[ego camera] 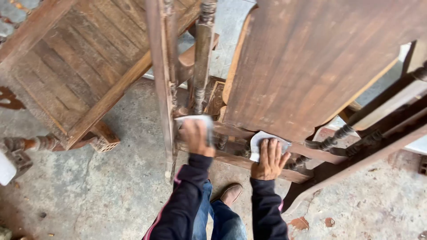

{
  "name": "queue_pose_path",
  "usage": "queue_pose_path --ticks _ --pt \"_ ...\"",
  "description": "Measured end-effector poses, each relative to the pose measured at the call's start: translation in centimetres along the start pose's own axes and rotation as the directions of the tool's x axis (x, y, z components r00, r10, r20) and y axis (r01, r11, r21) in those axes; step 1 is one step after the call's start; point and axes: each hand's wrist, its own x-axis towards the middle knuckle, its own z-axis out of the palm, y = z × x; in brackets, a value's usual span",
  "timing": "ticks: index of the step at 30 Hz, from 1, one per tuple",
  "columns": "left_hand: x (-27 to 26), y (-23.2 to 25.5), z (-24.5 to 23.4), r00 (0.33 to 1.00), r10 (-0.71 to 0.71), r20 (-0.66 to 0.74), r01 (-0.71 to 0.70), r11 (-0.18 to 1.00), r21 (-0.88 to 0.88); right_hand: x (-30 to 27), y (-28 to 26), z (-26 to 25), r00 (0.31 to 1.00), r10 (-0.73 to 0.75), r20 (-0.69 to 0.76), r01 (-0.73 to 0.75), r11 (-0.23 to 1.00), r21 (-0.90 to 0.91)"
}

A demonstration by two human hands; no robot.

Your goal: Sanding the surface of a wooden chair using sandpaper and a scraper tool.

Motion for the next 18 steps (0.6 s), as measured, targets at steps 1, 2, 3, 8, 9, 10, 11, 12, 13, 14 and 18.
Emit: queue_pose_path --ticks 1,2,3,8,9,10,11,12,13,14,18 --pt "0.9 0.3 -0.5 0.991 -0.105 -0.085 0.105 0.994 0.002 -0.1 1.6 0.6 0.997 0.014 -0.069 0.005 0.964 0.266" --pt "1.6 0.3 -1.1 0.962 -0.212 -0.175 0.216 0.976 0.001 -0.1 2.8 1.3 0.99 0.039 -0.136 0.037 0.855 0.517" --pt "2.1 2.4 -0.5 0.963 -0.208 -0.173 0.211 0.977 0.0 -0.3 2.8 2.9 0.99 0.044 -0.136 0.033 0.856 0.516" --pt "-0.1 7.9 2.0 0.99 -0.13 -0.047 0.127 0.989 -0.071 -1.5 -0.5 3.3 0.911 0.321 -0.26 -0.078 0.752 0.654" --pt "-0.2 6.4 1.3 0.99 -0.135 -0.047 0.131 0.988 -0.076 -1.8 0.8 4.1 0.912 0.315 -0.263 -0.074 0.756 0.65" --pt "-0.1 4.7 0.6 0.999 -0.025 -0.034 0.023 0.999 -0.044 -2.1 2.1 4.9 0.953 0.207 -0.223 -0.048 0.826 0.561" --pt "-0.1 3.2 0.0 0.996 0.085 -0.019 -0.086 0.996 -0.013 -2.3 3.4 5.7 0.98 0.101 -0.169 -0.011 0.884 0.467" --pt "0.9 2.8 0.0 0.996 0.089 -0.019 -0.089 0.996 -0.015 -2.5 4.3 6.2 0.98 0.105 -0.17 -0.014 0.885 0.466" --pt "1.8 2.4 0.1 0.994 -0.024 -0.109 0.026 1.0 0.009 -2.6 5.2 6.8 0.983 0.127 -0.136 -0.052 0.889 0.456" --pt "2.3 1.7 -0.2 0.971 -0.137 -0.195 0.145 0.989 0.03 -3.3 6.0 7.1 0.985 0.148 -0.092 -0.092 0.89 0.447" --pt "1.3 7.1 2.5 0.855 -0.47 -0.219 0.432 0.879 -0.201 -3.4 5.8 6.5 0.964 0.213 -0.161 -0.097 0.842 0.531"
